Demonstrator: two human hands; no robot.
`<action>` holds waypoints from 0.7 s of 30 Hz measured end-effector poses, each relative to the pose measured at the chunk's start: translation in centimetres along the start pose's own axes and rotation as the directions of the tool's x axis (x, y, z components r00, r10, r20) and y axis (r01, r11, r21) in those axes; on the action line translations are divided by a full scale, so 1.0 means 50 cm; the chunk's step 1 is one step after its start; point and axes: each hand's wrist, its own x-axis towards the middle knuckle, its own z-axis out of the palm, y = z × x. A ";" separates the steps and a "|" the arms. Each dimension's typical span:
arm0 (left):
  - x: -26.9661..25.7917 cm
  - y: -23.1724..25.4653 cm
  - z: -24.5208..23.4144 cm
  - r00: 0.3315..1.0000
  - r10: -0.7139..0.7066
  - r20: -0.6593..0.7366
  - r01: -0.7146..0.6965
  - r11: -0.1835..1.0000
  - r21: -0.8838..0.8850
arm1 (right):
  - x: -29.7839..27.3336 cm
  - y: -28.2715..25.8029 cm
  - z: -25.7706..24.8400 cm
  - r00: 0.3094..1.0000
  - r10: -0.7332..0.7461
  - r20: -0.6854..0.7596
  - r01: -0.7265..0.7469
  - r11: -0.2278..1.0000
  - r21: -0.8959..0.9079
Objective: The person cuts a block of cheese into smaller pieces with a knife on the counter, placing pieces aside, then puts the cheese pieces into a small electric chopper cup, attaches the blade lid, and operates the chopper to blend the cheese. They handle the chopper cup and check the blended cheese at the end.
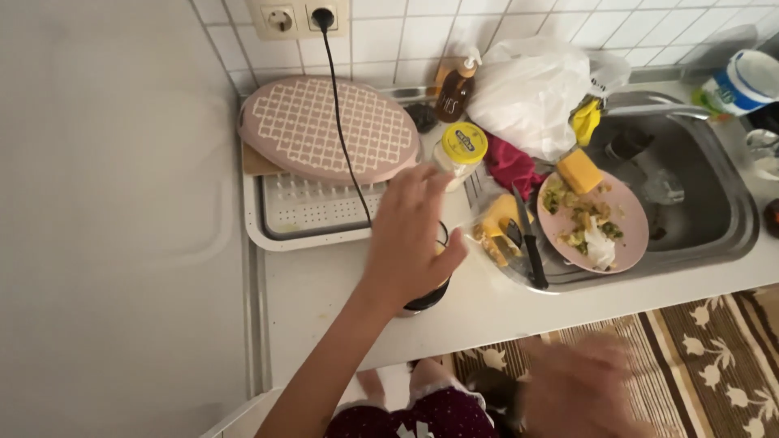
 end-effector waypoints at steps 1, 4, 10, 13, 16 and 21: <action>0.001 -0.010 0.016 1.000 -0.003 0.004 0.003 1.000 0.000 | 0.035 0.046 0.029 1.000 0.011 -0.009 -0.010 1.000 0.019; 0.018 -0.046 0.074 0.993 0.117 0.037 -0.117 0.993 0.021 | 0.097 0.178 0.071 0.999 -0.003 -0.045 0.005 0.998 0.058; 0.008 -0.111 0.139 0.966 0.122 0.230 -0.175 0.958 0.226 | 0.034 0.363 0.010 0.957 0.246 -0.155 -0.284 0.677 -0.679; 0.001 -0.124 0.144 0.958 0.034 0.285 -0.070 0.990 0.119 | 0.042 0.326 0.083 0.995 0.100 0.008 -0.098 0.987 -0.125; -0.002 -0.134 0.149 0.929 -0.067 0.363 0.039 0.996 0.085 | 0.039 0.338 0.082 0.990 0.139 -0.005 -0.137 0.965 -0.223; -0.002 -0.136 0.164 0.854 -0.207 0.477 0.197 0.978 0.073 | 0.043 0.375 0.052 0.963 0.231 -0.141 -0.270 0.779 -0.566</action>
